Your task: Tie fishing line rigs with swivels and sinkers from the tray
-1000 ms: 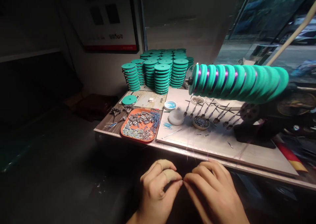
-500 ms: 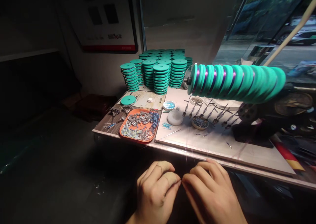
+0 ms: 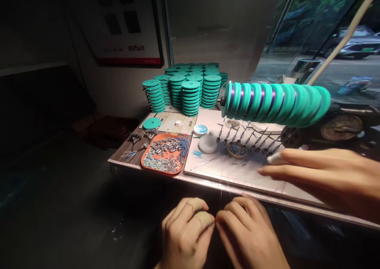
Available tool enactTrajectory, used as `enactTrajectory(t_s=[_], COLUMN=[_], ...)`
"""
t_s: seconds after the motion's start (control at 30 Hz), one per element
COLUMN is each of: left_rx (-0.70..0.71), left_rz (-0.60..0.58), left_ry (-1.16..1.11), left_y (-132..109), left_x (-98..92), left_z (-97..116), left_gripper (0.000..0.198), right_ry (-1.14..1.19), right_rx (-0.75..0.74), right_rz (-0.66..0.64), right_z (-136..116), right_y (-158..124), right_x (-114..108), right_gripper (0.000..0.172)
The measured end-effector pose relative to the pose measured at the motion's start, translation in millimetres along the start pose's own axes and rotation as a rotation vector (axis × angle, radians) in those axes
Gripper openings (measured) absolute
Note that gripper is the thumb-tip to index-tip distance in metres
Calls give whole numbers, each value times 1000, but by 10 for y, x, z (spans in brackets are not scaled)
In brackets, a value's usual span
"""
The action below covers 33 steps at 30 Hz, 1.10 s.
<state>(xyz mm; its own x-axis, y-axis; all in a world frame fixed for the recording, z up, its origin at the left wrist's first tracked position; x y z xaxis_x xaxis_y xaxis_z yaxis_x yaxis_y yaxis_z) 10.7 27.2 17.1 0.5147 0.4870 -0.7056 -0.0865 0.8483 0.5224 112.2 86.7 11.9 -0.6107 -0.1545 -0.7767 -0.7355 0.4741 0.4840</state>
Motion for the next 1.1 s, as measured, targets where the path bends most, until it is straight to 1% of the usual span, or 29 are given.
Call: enactTrajectory(t_s=[0.07,0.17,0.23,0.33,0.47,0.53,0.73,0.87,0.9,0.97,1.0,1.07,1.1], left_rx=[7,2,-20,-63,-66,-60,-55,-66,-68,-64,-62,-69,-77], left_rz=[14,9,-3,-4,11,20,11,4,6,4,-8,-42,-59], left_ry=[-5,-4,-15,-39,-45,-36,-16,-13,-9,3,7,16,21], left_y=[5,6,2,-4,1,5,2,6,8,10,11,7,4], left_x=[-10,-12,-4,2,-13,-25,-24,-16,-18,-24,-22,-15,-10], left_z=[10,11,-5,-36,-34,-23,-19,-33,-32,-23,-19,-21,-26], left_gripper=[15,15,14,14,14,14,15,15,14,14,14,15,16], right_ry=[-41,-79,-89,-76,-40,-29,-10,-74,-98,-111,-96,-53,-41], right_rx=[-12,10,-2,-50,-70,-76,-59,-76,-75,-57,-40,-7,-1], right_rz=[-43,37,49,-22,-85,-81,15,-13,-30,-34,-22,31,58], right_z=[-10,6,25,68,120,109,52,72,77,78,77,75,75], right_y=[7,-9,-26,-58,-94,-88,-24,-49,-58,-60,-52,-25,-12], right_x=[18,-15,-29,-39,-46,-32,-17,-30,-26,-20,-20,-31,-39], right_gripper=[34,44,37,17,11,11,25,15,15,21,29,43,43])
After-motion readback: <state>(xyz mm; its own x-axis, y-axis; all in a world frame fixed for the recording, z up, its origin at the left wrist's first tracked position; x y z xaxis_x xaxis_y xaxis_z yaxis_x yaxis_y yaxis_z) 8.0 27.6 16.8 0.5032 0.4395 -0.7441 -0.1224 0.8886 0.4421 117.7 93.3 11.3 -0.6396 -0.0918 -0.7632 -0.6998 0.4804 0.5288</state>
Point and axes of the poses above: each hand's wrist, its own y-axis towards the middle knuckle, its own x-axis out of the palm, z = x × y, the point moved 5 cm from there along y, towards the middle knuckle, and after that the axes turned 10 degrees about -z, right-handed, at the moved point
